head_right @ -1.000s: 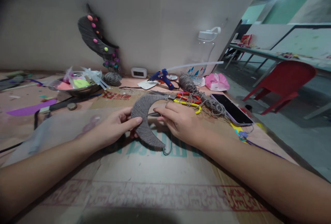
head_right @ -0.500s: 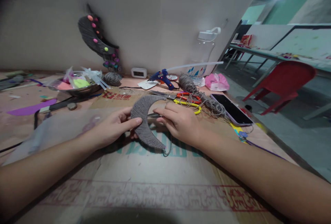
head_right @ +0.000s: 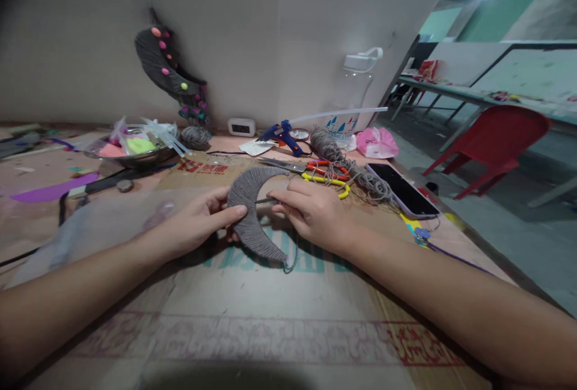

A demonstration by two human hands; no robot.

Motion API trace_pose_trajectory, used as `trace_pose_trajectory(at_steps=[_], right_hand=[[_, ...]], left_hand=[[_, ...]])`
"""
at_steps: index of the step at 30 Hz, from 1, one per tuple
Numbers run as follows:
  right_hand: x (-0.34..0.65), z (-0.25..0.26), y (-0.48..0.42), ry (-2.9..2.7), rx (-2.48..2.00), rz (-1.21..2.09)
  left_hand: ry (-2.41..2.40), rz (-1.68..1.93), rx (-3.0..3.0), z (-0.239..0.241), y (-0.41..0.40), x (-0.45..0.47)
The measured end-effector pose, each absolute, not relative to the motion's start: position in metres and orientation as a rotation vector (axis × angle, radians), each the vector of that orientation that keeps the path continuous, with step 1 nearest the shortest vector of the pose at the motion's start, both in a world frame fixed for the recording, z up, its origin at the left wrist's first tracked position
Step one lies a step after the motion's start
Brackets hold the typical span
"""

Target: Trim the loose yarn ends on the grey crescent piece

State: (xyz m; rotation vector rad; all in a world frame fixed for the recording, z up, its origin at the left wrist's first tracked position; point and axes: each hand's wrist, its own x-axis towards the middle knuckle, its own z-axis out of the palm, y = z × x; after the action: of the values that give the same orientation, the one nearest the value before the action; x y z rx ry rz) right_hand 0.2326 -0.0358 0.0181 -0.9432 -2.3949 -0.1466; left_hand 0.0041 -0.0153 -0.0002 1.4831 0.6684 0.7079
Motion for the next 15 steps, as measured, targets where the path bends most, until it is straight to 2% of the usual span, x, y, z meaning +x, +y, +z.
trace_pose_trajectory(at_steps=[15], right_hand=[[0.2321,0.0181,-0.0396,-2.370,-0.961,-0.177]], left_hand=[[0.676,0.703,1.480,-0.0009,-0.0133,0.0046]])
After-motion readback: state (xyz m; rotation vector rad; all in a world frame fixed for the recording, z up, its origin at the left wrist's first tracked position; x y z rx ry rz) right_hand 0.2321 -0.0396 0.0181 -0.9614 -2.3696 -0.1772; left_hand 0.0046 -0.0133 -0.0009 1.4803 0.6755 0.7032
